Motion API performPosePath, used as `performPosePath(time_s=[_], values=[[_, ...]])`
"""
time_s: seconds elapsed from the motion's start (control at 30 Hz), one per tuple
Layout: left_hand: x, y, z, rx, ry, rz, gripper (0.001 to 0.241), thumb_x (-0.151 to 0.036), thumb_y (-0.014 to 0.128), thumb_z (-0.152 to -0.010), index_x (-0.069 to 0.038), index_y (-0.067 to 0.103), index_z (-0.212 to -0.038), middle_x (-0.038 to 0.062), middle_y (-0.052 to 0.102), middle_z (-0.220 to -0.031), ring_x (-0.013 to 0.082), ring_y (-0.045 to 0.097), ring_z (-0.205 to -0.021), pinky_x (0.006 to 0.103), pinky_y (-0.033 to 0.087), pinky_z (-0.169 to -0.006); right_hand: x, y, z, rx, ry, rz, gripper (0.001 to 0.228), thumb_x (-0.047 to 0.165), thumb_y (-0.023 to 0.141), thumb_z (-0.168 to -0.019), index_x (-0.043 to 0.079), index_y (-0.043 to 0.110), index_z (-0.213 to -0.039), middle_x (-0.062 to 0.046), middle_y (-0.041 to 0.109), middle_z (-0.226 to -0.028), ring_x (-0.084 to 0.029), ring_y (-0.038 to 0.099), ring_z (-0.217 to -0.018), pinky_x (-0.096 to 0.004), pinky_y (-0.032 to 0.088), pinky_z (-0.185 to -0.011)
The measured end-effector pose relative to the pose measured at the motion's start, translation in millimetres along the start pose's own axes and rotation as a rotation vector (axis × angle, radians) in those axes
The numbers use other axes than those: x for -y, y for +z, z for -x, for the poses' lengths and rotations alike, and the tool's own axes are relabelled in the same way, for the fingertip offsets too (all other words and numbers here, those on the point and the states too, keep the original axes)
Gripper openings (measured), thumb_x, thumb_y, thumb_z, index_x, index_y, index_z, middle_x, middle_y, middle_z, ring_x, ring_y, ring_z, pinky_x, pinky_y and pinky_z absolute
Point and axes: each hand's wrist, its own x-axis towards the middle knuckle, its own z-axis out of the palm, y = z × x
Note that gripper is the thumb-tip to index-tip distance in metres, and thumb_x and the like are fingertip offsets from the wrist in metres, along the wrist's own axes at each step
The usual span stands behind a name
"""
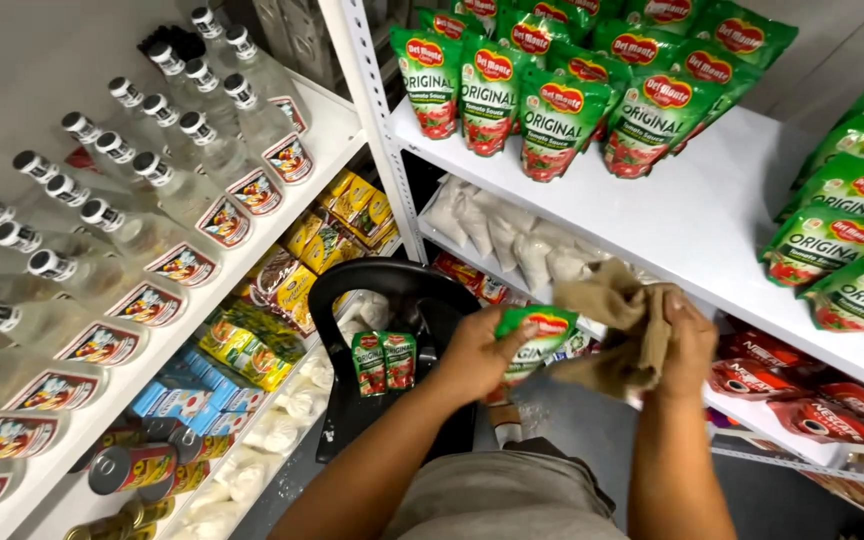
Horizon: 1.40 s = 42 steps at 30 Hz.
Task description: Wiping tomato sauce pouches with a cloth and organizing them on the shelf.
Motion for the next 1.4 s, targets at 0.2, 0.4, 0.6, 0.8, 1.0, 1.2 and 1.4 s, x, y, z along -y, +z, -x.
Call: performPosePath(time_s=[0.2, 0.4, 0.6, 0.8, 1.0, 1.2, 1.4], values=[[-55.2, 0.7, -72.3, 0.26, 0.032, 0.213, 0.027, -0.013, 0.066, -0.097, 0.001, 0.064, -0.12, 0.012, 0.072, -0.091, 0.0136, 0.065, -0.065, 0.0249, 0.057, -0.053, 64.2, -15.3, -18.5, 0.783, 0.227, 0.597, 0.1, 0.008, 0.074, -0.073, 0.01, 0.028, -0.161, -0.021, 0.061, -0.146, -0.031, 0.072, -0.115, -0.04, 0.056, -0.097], [-71.9, 39.7, -154.4, 0.351, 0.362, -0.134, 0.022, -0.002, 0.069, -0.089, -0.004, 0.069, -0.111, 0.004, 0.074, -0.097, 0.0127, 0.066, -0.083, 0.028, 0.056, -0.078, 2.5, -1.9, -70.3, 0.465, 0.113, 0.625, 0.038, 0.007, 0.078, -0.085, -0.006, 0.063, -0.118, -0.019, 0.074, -0.096, -0.025, 0.072, -0.081, -0.033, 0.061, -0.074], [-105.1, 53.5, -239.4, 0.126, 0.767, -0.808, 0.017, -0.004, 0.075, -0.075, -0.012, 0.077, -0.09, 0.006, 0.075, -0.075, 0.0272, 0.069, -0.079, 0.0464, 0.055, -0.083, -0.7, 28.8, -127.8, 0.255, -0.052, 0.659, 0.032, 0.012, 0.078, -0.094, -0.007, 0.066, -0.117, -0.017, 0.074, -0.1, -0.021, 0.07, -0.082, -0.03, 0.058, -0.073], [-103.8, 83.8, -283.2, 0.022, 0.848, -1.22, 0.012, -0.009, 0.066, -0.075, -0.011, 0.076, -0.081, 0.013, 0.072, -0.067, 0.0296, 0.07, -0.092, 0.0654, 0.023, -0.123, -31.7, 43.5, -161.6, 0.159, -0.159, 0.701, 0.045, 0.018, 0.079, -0.092, -0.008, 0.063, -0.125, -0.02, 0.074, -0.106, -0.027, 0.072, -0.09, -0.035, 0.056, -0.078], [-91.5, 90.6, -302.8, -0.064, 0.854, -1.195, 0.026, 0.0, 0.07, -0.071, -0.012, 0.08, -0.092, 0.009, 0.077, -0.076, 0.0295, 0.07, -0.097, 0.0663, 0.023, -0.123, -40.0, 49.1, -151.5, 0.033, -0.122, 0.771, 0.047, 0.029, 0.081, -0.093, -0.005, 0.061, -0.118, -0.019, 0.071, -0.101, -0.029, 0.068, -0.086, -0.038, 0.055, -0.078], [-81.1, 100.6, -321.4, -0.119, 1.043, -1.196, 0.009, -0.015, 0.068, -0.078, -0.014, 0.076, -0.075, 0.008, 0.074, -0.074, 0.0274, 0.066, -0.091, 0.0628, 0.013, -0.125, -40.3, 57.6, -145.5, 0.065, -0.2, 0.815, 0.041, 0.024, 0.08, -0.093, -0.005, 0.062, -0.115, -0.02, 0.073, -0.099, -0.032, 0.069, -0.082, -0.04, 0.055, -0.075], [-82.6, 93.6, -314.1, -0.226, 1.19, -1.21, 0.005, -0.012, 0.073, -0.077, -0.011, 0.074, -0.072, 0.011, 0.071, -0.073, 0.0285, 0.065, -0.088, 0.0629, 0.013, -0.126, -43.6, 51.1, -140.3, 0.108, -0.191, 0.829, 0.049, 0.023, 0.078, -0.091, -0.005, 0.064, -0.129, -0.022, 0.072, -0.113, -0.032, 0.07, -0.097, -0.039, 0.054, -0.085]])
